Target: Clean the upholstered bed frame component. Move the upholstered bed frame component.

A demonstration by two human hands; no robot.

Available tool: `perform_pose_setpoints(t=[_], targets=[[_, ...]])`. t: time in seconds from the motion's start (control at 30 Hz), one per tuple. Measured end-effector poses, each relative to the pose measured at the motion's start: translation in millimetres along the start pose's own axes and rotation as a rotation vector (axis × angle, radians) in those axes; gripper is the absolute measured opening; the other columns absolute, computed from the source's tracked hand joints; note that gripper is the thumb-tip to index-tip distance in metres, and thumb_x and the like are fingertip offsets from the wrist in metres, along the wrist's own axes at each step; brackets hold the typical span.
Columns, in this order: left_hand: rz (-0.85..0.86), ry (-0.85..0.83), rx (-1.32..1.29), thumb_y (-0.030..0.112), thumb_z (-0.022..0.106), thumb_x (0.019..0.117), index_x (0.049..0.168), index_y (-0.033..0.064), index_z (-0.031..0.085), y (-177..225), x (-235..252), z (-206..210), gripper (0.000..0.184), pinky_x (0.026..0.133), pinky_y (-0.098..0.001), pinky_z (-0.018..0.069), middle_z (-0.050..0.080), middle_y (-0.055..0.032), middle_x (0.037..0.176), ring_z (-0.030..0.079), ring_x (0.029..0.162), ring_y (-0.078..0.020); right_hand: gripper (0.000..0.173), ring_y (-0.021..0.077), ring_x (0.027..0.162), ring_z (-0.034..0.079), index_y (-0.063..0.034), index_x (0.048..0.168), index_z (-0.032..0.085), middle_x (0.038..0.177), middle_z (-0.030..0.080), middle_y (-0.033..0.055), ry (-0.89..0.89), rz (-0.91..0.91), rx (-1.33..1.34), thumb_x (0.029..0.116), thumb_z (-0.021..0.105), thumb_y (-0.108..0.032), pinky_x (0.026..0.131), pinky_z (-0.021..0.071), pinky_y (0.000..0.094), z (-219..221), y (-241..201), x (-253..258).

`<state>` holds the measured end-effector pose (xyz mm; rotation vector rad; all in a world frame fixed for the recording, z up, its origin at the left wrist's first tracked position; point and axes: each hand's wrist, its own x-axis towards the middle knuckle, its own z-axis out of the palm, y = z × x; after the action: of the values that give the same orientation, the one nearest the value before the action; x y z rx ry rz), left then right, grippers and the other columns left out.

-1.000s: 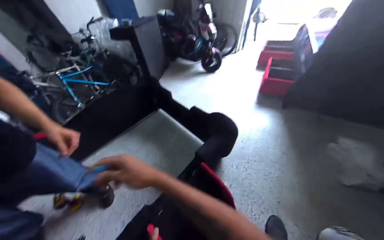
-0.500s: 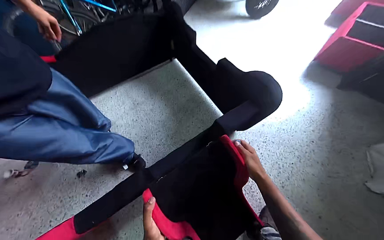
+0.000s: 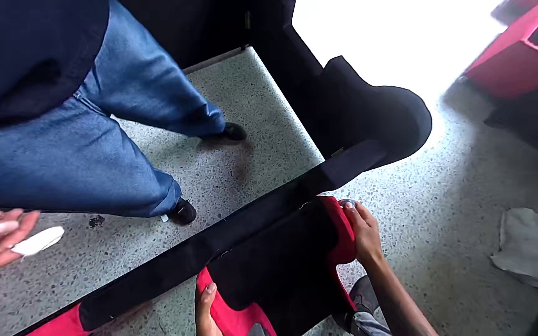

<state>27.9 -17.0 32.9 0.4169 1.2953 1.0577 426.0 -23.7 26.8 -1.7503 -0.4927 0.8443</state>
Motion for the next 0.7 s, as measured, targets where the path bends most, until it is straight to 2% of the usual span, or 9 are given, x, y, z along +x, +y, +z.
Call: perform_pose_setpoints(t=[0.1,0.17,0.27,0.33,0.4,0.47,0.6,0.7], targets=[[0.017,0.012,-0.002,0.052,0.079,0.0789,0.143,0.0090,0.048,1,2,5,0.083,0.090,-0.0388,0.0618,0.071,-0.0089,0.120,0.071,0.107,-0.0150,0.036,0.0213,0.080,0.076,-0.0061,0.121,0.066,0.094,0.078,0.0113,0.105,-0.087,0.001,0.1110,0.040,-0.030,0.074,0.0632,0.0380,4,-2,-3],[0.018,-0.012,0.012,0.054,0.077,0.0802,0.142,0.0090,0.048,-1,3,9,0.082,0.091,-0.0382,0.0616,0.071,-0.0082,0.119,0.071,0.108,-0.0148,0.035,0.0237,0.083,0.076,-0.0046,0.124,0.063,0.097,0.077,0.0125,0.132,-0.188,-0.013,0.1109,0.040,-0.028,0.077,0.0638,0.0408,2,-9,-7],[0.022,-0.027,0.034,0.057,0.077,0.0809,0.145,0.0061,0.046,-3,5,7,0.088,0.096,-0.0445,0.0596,0.068,-0.0138,0.126,0.068,0.114,-0.0215,0.036,0.0227,0.096,0.073,-0.0022,0.130,0.058,0.111,0.074,0.0106,0.021,-0.338,-0.063,0.1105,0.039,-0.025,0.088,0.0620,0.0432,4,-21,-13],[0.094,0.050,0.106,0.054,0.074,0.0847,0.146,0.0040,0.047,-2,7,7,0.083,0.098,-0.0456,0.0586,0.066,-0.0168,0.130,0.067,0.117,-0.0247,0.036,0.0195,0.105,0.069,-0.0042,0.129,0.060,0.118,0.070,0.0075,-0.056,-0.408,-0.093,0.1102,0.041,-0.027,0.095,0.0596,0.0413,5,-22,-7],[0.253,0.193,0.218,0.046,0.072,0.0894,0.136,0.0013,0.056,0,6,19,0.067,0.092,-0.0412,0.0606,0.068,-0.0160,0.121,0.069,0.109,-0.0235,0.035,0.0154,0.105,0.067,-0.0069,0.126,0.063,0.117,0.068,0.0045,-0.081,-0.404,-0.117,0.1095,0.041,-0.029,0.093,0.0580,0.0366,2,-24,-2],[0.360,0.274,0.260,0.039,0.071,0.0932,0.131,-0.0015,0.062,1,1,25,0.056,0.088,-0.0386,0.0622,0.071,-0.0163,0.116,0.071,0.104,-0.0235,0.035,0.0135,0.102,0.067,-0.0096,0.124,0.064,0.114,0.069,0.0026,-0.111,-0.370,-0.113,0.1095,0.042,-0.032,0.089,0.0583,0.0338,1,-23,-1],[0.419,0.305,0.313,0.033,0.066,0.0983,0.120,-0.0038,0.071,3,-3,23,0.043,0.092,-0.0394,0.0620,0.073,-0.0163,0.118,0.072,0.107,-0.0244,0.035,0.0127,0.094,0.068,-0.0129,0.125,0.064,0.109,0.070,0.0011,-0.169,-0.330,-0.136,0.1094,0.042,-0.035,0.080,0.0603,0.0330,4,-27,1],[0.413,0.284,0.346,0.028,0.065,0.0992,0.114,-0.0026,0.073,-1,-4,26,0.035,0.097,-0.0405,0.0600,0.073,-0.0141,0.119,0.070,0.112,-0.0238,0.033,0.0153,0.097,0.069,-0.0116,0.126,0.066,0.112,0.071,0.0027,-0.136,-0.354,-0.198,0.1089,0.043,-0.029,0.081,0.0614,0.0370,-1,-30,1]])
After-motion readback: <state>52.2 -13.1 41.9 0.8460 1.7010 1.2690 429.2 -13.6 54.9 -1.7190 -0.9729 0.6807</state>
